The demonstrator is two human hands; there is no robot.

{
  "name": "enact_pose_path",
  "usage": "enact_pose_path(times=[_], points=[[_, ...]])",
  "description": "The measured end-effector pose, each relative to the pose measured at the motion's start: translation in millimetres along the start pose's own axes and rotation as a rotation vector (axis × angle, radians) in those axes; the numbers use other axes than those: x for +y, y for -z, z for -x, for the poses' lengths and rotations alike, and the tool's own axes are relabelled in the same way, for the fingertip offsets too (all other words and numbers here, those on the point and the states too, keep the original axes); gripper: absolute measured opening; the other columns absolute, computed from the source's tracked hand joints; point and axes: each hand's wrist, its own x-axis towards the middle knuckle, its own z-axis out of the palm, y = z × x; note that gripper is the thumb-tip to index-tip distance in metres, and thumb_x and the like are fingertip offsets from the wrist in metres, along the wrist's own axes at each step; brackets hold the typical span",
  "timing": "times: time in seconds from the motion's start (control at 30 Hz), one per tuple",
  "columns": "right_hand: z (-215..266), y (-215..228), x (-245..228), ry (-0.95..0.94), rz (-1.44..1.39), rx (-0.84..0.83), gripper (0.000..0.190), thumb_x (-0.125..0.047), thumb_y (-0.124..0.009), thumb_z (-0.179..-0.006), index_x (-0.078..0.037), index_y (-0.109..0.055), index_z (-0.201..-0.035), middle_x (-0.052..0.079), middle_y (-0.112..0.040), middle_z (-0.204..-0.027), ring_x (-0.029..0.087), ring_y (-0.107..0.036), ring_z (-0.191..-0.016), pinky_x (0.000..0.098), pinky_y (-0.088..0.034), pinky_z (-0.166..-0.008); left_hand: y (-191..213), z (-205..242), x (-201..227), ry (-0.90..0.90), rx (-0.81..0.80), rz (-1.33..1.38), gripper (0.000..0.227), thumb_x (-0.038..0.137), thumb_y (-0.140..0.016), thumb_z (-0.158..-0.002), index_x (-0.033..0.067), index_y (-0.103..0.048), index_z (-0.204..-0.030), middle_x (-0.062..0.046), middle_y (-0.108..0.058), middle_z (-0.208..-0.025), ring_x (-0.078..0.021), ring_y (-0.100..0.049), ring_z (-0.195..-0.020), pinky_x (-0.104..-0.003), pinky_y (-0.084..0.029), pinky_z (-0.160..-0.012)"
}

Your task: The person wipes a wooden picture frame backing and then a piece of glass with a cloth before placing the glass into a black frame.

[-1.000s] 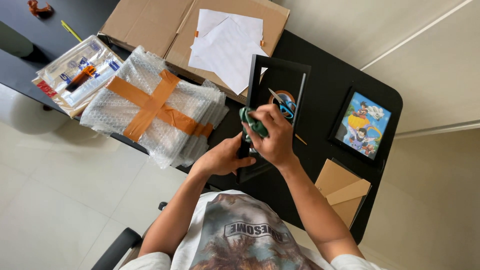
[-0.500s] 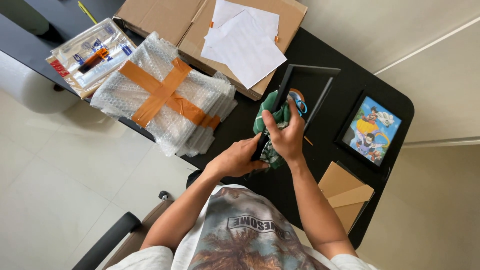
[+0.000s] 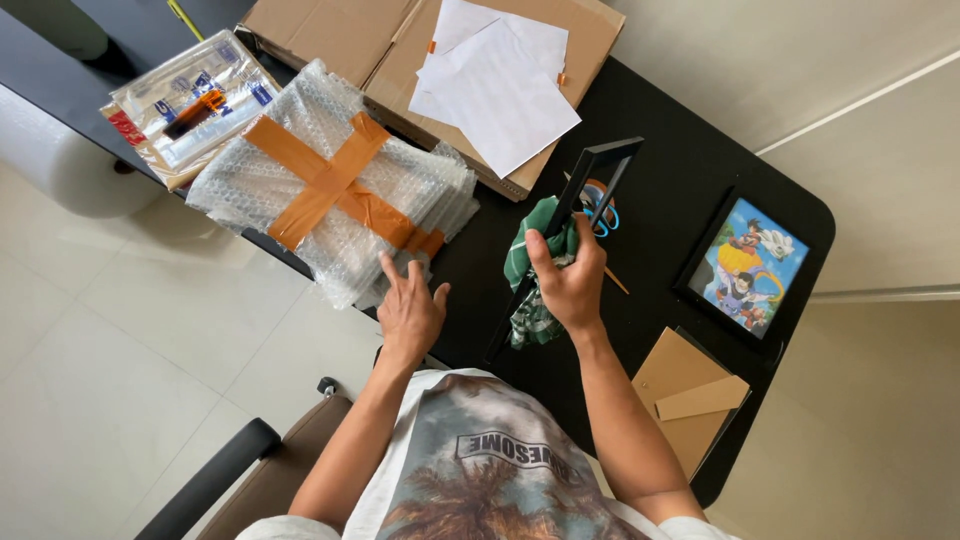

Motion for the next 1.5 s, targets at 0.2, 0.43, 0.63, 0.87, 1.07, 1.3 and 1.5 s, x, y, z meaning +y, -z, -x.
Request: enact_pose_path(times=[0.2, 0.43, 0.63, 0.87, 1.07, 1.3, 1.5], points=[[1, 5, 1, 0.005, -0.014, -0.013, 0.023, -0.029, -0.071, -0.085, -0.008, -0.061, -0.088, 0.011, -0.065, -0.069, 0.019, -0.063, -0.064, 0.0364, -0.052, -0.063, -15, -20, -21, 0.064, 0.015, -0.107, 0.048, 0.037, -0.066, -0.085, 0.0042, -0.050, -0.116, -0.029, -0.021, -0.146, -0.0467, -0.062, -0.095, -0.058, -0.054, -0.072], [1, 8, 0, 0.033, -0.022, 0.002, 0.021, -0.025, -0.071, -0.086, -0.007, -0.061, -0.090, 0.012, -0.065, -0.069, 0.021, -0.065, -0.065, 0.0361, -0.053, -0.064, -24, -24, -25, 0.048, 0.020, -0.138, 0.050, 0.041, -0.067, -0.083, 0.0050, -0.050, -0.114, -0.028, -0.025, -0.143, -0.0450, -0.063, -0.092, -0.059, -0.054, -0.070], [0, 8, -2, 0.064, 0.020, 0.043, 0.021, -0.023, -0.071, -0.086, -0.006, -0.061, -0.091, 0.013, -0.065, -0.071, 0.022, -0.066, -0.067, 0.0360, -0.054, -0.065, 2, 1, 17, -0.273, -0.008, 0.280, 0.041, 0.044, -0.057, -0.091, 0.0139, -0.056, -0.118, -0.015, -0.047, -0.126, -0.0468, -0.062, -0.095, -0.058, -0.051, -0.079], [-2, 13, -10, 0.077, 0.070, 0.174, 0.024, -0.026, -0.064, -0.092, -0.004, -0.059, -0.099, 0.016, -0.064, -0.075, 0.023, -0.064, -0.070, 0.0382, -0.052, -0.068, -12, 21, 59, -0.736, -0.036, 0.703, 0.030, 0.024, -0.062, -0.091, 0.0092, -0.059, -0.116, -0.009, -0.061, -0.091, -0.0234, -0.065, -0.070, -0.032, -0.054, -0.060], [11, 11, 32, 0.003, 0.064, 0.207, 0.026, -0.030, -0.053, -0.096, -0.005, -0.058, -0.100, 0.013, -0.061, -0.071, 0.021, -0.061, -0.066, 0.0378, -0.050, -0.063, -41, 26, 73, -0.619, -0.107, 0.905, 0.022, 0.019, -0.046, -0.098, 0.0029, -0.051, -0.111, -0.012, -0.050, -0.079, -0.0226, -0.053, -0.065, -0.039, -0.048, -0.058], [-1, 52, 47, -0.047, 0.233, 0.310, 0.029, -0.033, -0.047, -0.101, -0.009, -0.059, -0.089, 0.013, -0.057, -0.062, 0.023, -0.056, -0.056, 0.0366, -0.044, -0.055, -27, 11, 71, -0.629, -0.028, 0.875, 0.026, 0.022, -0.060, -0.092, 0.0056, -0.057, -0.113, -0.009, -0.050, -0.078, -0.0227, -0.057, -0.071, -0.038, -0.052, -0.066], [-28, 106, 62, 0.069, 0.256, 0.586, 0.028, -0.035, -0.041, -0.103, -0.014, -0.059, -0.099, 0.005, -0.059, -0.070, 0.017, -0.058, -0.062, 0.0281, -0.047, -0.063, -8, 1, 67, -0.702, 0.161, 0.724, 0.021, 0.021, -0.063, -0.091, 0.0074, -0.062, -0.107, -0.002, -0.044, -0.075, -0.0165, -0.052, -0.068, -0.032, -0.047, -0.062]])
